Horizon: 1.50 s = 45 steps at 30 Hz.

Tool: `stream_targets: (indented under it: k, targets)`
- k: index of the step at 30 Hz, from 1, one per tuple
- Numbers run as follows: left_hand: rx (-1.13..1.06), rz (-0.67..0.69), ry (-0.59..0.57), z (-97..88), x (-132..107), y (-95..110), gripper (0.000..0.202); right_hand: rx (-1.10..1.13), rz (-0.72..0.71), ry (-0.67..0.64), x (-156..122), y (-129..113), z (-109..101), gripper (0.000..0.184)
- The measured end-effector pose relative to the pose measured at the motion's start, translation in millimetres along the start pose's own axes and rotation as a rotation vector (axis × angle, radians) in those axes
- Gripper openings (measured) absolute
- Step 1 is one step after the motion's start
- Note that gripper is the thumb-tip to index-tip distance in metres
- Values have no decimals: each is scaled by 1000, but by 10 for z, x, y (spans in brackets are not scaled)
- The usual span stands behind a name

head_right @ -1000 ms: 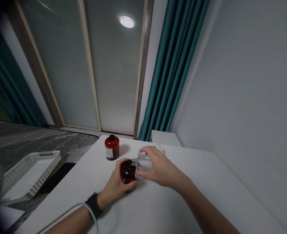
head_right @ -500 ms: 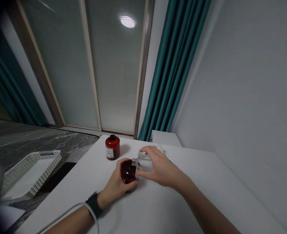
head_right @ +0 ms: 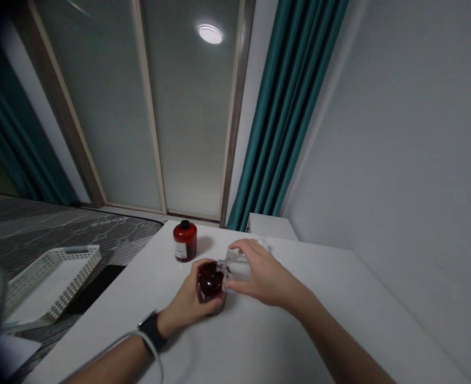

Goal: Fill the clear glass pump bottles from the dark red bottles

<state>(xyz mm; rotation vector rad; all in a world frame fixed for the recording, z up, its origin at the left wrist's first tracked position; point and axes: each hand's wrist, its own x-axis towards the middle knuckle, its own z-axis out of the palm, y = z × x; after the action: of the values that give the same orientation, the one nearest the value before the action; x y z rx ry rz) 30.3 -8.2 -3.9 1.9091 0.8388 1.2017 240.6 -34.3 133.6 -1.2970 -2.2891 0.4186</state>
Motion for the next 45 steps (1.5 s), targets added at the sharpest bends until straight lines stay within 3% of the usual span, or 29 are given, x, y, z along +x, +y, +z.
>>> stream_targets:
  k: [8,21,45]
  targets:
    - [45,37,-72,-86,10,10,70,-14,10,-7,4,-25,-5,52]
    - [18,-41,-70,-32,5,-25,72,-22,-18,-8,0,-8,11,55]
    - [6,1,-49,-29,0,-10,72,-30,-39,-11,-13,-31,-18,53]
